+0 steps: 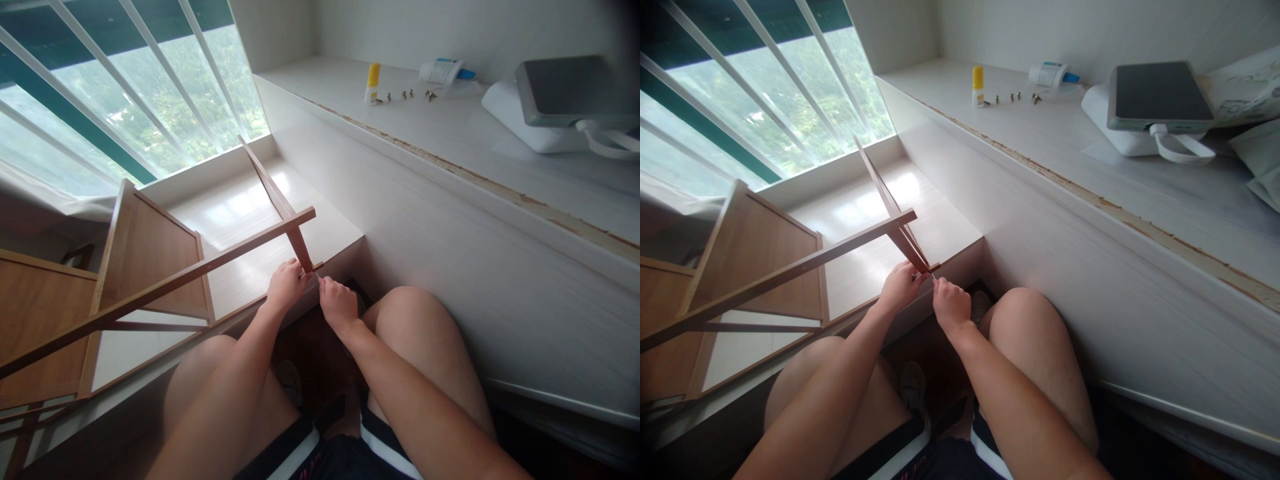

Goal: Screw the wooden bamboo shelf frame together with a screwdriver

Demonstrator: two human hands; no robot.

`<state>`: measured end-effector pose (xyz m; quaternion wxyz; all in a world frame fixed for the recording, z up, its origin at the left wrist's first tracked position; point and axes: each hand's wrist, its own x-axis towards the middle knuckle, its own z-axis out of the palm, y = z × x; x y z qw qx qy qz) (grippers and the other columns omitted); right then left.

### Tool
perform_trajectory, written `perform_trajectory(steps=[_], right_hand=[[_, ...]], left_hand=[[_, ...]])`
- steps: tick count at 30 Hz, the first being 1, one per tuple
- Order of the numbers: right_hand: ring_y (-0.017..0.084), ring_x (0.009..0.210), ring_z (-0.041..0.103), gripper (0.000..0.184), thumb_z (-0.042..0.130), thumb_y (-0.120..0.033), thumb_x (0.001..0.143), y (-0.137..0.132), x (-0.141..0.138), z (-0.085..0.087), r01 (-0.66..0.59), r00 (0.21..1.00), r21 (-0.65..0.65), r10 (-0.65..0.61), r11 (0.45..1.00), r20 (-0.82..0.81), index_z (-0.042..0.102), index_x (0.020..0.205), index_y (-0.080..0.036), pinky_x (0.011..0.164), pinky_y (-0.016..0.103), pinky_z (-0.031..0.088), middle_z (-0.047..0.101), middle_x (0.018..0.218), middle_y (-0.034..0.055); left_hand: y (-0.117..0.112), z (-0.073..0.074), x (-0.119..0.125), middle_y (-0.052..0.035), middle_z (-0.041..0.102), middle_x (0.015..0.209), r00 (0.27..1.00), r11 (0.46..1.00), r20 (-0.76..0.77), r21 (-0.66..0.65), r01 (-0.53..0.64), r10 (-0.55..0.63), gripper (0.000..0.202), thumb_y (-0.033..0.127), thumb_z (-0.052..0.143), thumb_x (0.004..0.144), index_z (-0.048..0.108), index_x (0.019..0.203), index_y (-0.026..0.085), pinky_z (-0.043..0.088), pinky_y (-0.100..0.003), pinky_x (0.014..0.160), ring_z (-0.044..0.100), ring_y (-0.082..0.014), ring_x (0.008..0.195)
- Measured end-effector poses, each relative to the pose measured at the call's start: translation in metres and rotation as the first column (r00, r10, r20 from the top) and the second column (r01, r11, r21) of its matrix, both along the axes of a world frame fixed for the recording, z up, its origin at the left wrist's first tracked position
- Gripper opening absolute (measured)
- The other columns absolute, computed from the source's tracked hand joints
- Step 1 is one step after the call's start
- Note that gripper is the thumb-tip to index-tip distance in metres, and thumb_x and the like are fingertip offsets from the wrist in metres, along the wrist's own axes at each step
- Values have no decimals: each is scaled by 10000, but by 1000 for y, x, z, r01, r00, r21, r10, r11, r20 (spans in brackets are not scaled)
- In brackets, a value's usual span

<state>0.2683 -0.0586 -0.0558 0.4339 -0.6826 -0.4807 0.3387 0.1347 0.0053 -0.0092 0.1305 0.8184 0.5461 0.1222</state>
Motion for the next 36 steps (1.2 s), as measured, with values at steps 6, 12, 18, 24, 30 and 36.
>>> perform_trajectory(steps=[6,12,18,24,30,36], right_hand=[[118,412,334,416,435,-429,925,5,-7,-2,-25,826,-85,-27,996,-563,364,567,-228,437,248,215,369,444,-40],[96,345,183,373,358,-340,921,1,-11,9,-311,76,-136,-118,941,-990,224,593,-224,366,218,149,234,397,-81],[95,353,167,370,351,-320,931,0,-10,13,-299,-47,-125,-146,946,-988,208,605,-221,361,211,141,222,407,-78],[85,333,189,371,402,-353,916,-4,-13,16,-230,20,-116,-114,966,-993,248,604,-224,345,201,131,239,402,-87],[68,305,219,358,454,-381,892,-5,-18,13,-98,286,-141,-108,985,-952,306,605,-224,322,189,137,274,401,-98],[61,297,221,350,460,-401,878,-3,-20,9,-93,345,-152,-111,984,-932,308,616,-226,313,183,143,277,395,-105]], left_hand=[[-1,2,1,-65,625,940,1000,999,-14,-24,-23,23,190,357,530,887,658,950,232,447,-332,812,574,-225,922],[-2,5,3,-66,630,929,999,1000,-33,-22,-19,18,175,339,540,880,659,945,227,441,-333,817,577,-226,921],[-3,4,3,-66,627,903,998,999,-48,-14,-30,29,172,351,542,880,653,896,221,438,-327,798,582,-221,892],[-2,3,3,-56,627,903,1000,1000,-23,10,-3,3,168,335,539,879,659,940,234,429,-323,787,576,-220,893],[-1,4,3,-51,629,897,999,1000,-40,15,13,-12,163,338,535,880,653,917,232,427,-317,773,572,-213,870],[-2,5,3,-55,635,919,998,1000,-62,8,3,-2,174,351,542,878,651,922,223,429,-311,769,577,-213,880]])
